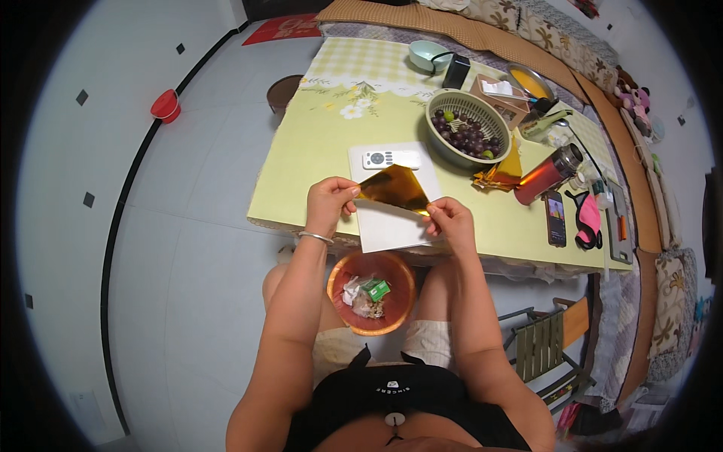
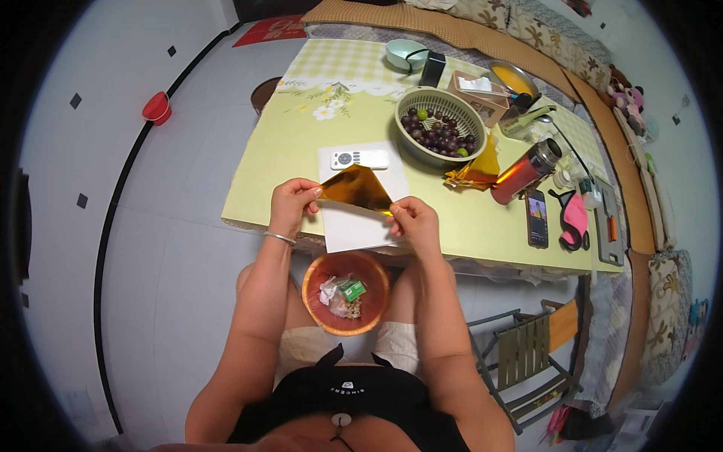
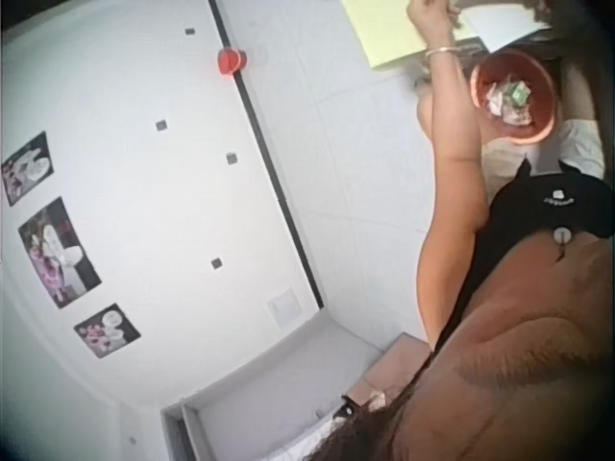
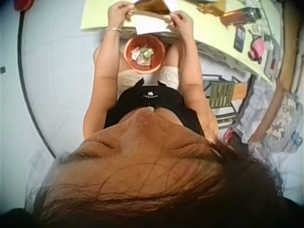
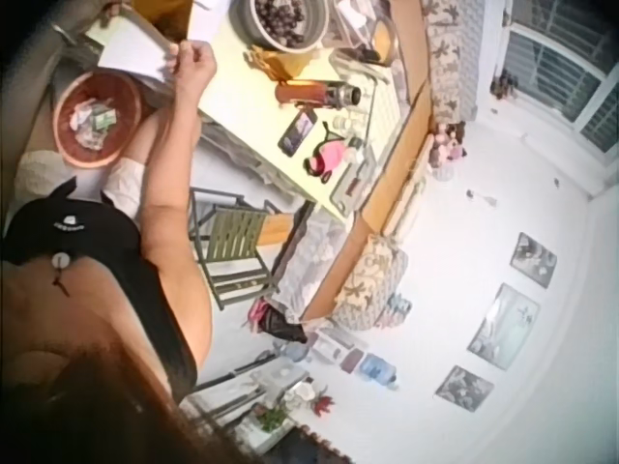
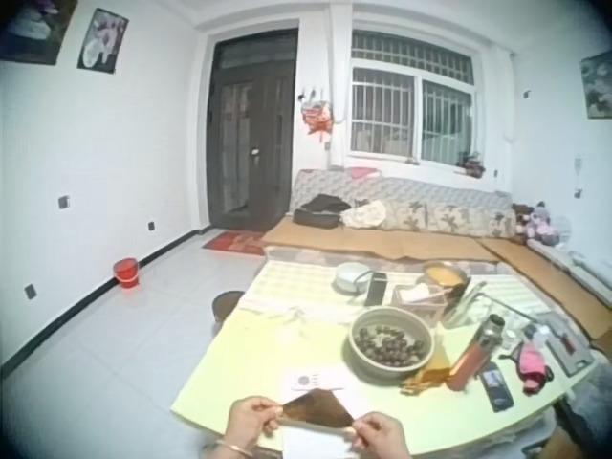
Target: The person folds a sheet of gold-colored paper on a table, creating a triangular shape. They repeatedly fold, unfold, and refold the paper to adjust the creases and shape, placing the finished piece on the table.
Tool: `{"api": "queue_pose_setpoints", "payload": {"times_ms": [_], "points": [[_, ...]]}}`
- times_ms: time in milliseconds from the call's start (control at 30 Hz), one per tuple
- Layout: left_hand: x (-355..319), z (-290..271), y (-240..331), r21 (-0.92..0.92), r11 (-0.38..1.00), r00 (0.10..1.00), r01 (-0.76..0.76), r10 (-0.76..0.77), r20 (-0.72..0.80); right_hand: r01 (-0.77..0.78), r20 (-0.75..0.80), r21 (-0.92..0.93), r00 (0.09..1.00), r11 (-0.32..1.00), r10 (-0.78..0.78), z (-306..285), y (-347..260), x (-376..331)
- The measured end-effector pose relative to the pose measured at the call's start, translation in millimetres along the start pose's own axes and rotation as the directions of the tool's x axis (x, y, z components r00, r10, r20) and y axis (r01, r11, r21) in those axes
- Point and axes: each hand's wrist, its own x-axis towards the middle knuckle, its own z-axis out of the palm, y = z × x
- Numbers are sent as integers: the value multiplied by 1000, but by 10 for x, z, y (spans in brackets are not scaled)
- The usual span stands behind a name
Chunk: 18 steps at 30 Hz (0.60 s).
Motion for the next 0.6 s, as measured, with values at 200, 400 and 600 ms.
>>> {"api": "queue_pose_setpoints", "payload": {"times_ms": [200, 400, 600], "points": [[6, 47, -92, -36, 996, 991, -86, 89, 100, -126, 94, 33, 988, 991, 123, -77, -3, -68], [5, 63, -24, -132, 989, 986, -72, 91, 141, 226, -363, 454, 930, 862, -53, -274, -86, 24], [82, -46, -135, -87, 996, 987, -4, 18, 158, 360, -539, 714, 829, 601, 145, -629, -80, 482]]}}
